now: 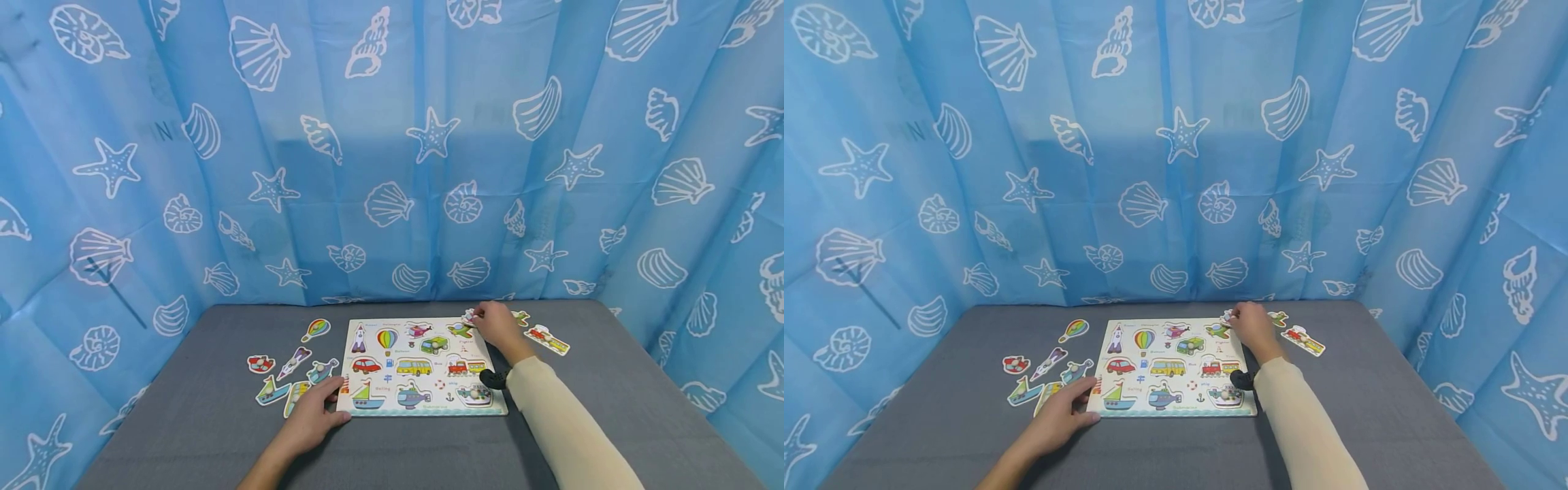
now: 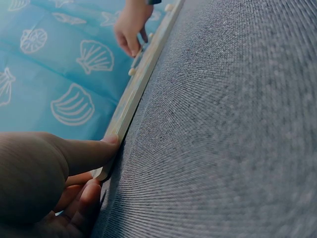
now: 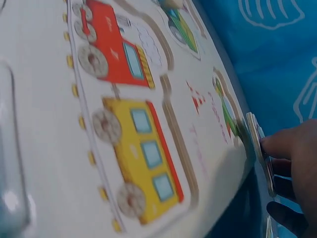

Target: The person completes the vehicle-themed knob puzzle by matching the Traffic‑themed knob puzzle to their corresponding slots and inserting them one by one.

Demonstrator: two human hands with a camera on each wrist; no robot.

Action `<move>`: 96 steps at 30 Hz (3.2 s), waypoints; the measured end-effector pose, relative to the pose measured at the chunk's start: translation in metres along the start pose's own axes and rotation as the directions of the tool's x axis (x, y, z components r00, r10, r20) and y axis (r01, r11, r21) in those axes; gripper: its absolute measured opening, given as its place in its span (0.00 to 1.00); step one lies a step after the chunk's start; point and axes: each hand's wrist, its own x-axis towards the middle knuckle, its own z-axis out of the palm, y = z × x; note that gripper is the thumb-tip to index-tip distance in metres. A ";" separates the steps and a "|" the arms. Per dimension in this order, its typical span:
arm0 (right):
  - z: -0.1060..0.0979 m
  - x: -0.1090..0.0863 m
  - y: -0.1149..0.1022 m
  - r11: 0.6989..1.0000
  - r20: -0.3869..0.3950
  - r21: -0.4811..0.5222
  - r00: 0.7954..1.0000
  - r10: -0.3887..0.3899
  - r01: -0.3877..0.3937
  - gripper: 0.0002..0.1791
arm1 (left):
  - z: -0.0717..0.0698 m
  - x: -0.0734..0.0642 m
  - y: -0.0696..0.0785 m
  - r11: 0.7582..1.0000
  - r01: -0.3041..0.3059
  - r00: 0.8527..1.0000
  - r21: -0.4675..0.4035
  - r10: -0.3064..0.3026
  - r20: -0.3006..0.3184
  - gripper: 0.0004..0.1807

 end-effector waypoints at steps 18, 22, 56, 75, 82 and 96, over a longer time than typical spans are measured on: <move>0.014 -0.006 -0.029 0.992 -0.042 0.109 0.998 -0.052 0.056 0.06 | 0.001 0.001 -0.001 1.000 0.011 1.000 0.005 -0.011 0.008 0.33; 0.019 -0.007 -0.034 0.988 -0.053 0.126 0.995 -0.082 0.089 0.06 | 0.001 0.001 -0.002 1.000 0.015 1.000 0.004 -0.015 0.010 0.33; 0.047 -0.010 -0.076 0.983 -0.019 0.100 0.988 -0.151 0.152 0.03 | 0.002 0.001 -0.004 1.000 -0.013 1.000 0.009 0.013 -0.017 0.33; 0.053 -0.011 -0.088 0.982 0.009 0.057 0.983 -0.183 0.183 0.04 | 0.002 0.002 -0.005 1.000 -0.011 1.000 -0.006 0.011 -0.009 0.33; 0.053 -0.011 -0.090 0.980 0.014 0.054 0.982 -0.191 0.190 0.05 | 0.002 0.002 -0.005 1.000 -0.012 1.000 -0.002 0.012 -0.008 0.33; 0.056 -0.010 -0.094 0.980 0.013 0.019 0.980 -0.199 0.198 0.05 | 0.001 0.002 -0.004 1.000 -0.023 1.000 0.005 0.023 -0.014 0.33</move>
